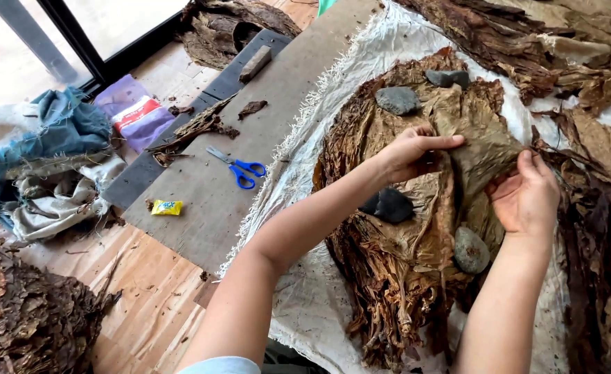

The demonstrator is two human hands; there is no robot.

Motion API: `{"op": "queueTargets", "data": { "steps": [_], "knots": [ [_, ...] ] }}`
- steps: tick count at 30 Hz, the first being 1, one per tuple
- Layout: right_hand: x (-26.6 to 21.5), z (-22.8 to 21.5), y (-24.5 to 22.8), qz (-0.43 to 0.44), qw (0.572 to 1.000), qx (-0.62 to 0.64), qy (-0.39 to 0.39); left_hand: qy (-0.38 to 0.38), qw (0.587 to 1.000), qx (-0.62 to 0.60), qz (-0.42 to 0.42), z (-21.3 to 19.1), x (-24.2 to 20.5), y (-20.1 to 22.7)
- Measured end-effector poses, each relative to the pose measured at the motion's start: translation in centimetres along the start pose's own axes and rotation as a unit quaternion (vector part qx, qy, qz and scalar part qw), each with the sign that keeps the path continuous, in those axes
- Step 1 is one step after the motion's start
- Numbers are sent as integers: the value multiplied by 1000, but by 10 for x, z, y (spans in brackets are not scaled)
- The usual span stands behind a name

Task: The person places stones on a stack of dried brown leaves laid on a white cloth and presses them down with both hands. The person repeatedly lifts and repositions the leaves and stones to flatten the material. Another person works on a similar stack nearby.

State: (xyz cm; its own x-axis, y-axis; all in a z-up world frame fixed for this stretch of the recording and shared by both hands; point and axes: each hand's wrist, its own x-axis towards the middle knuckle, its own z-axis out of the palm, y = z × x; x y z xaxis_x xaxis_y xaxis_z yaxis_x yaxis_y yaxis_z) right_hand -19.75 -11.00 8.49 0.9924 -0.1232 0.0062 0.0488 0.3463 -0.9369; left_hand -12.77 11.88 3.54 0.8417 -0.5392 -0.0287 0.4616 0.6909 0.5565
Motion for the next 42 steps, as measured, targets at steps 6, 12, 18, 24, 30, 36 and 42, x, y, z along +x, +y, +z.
{"op": "queueTargets", "data": {
  "steps": [6,12,18,24,30,36,42],
  "knots": [
    [-3,5,-9,33,991,125,38,35,998,55,10,21,-15,10],
    [-56,78,-35,78,953,-278,-90,28,952,293,86,30,-25,-3],
    [-11,19,6,-61,956,-285,-45,-51,911,373,170,16,-19,-8],
    [21,-30,21,-208,941,-260,61,31,909,353,221,2,-11,-10],
    [21,-36,19,-211,963,-141,91,20,934,311,174,7,-17,5],
    [6,-40,12,-291,918,-246,112,18,914,338,222,22,-28,2],
    [-3,-33,-4,-315,874,-336,155,80,882,372,278,0,-14,0]
  ]
}}
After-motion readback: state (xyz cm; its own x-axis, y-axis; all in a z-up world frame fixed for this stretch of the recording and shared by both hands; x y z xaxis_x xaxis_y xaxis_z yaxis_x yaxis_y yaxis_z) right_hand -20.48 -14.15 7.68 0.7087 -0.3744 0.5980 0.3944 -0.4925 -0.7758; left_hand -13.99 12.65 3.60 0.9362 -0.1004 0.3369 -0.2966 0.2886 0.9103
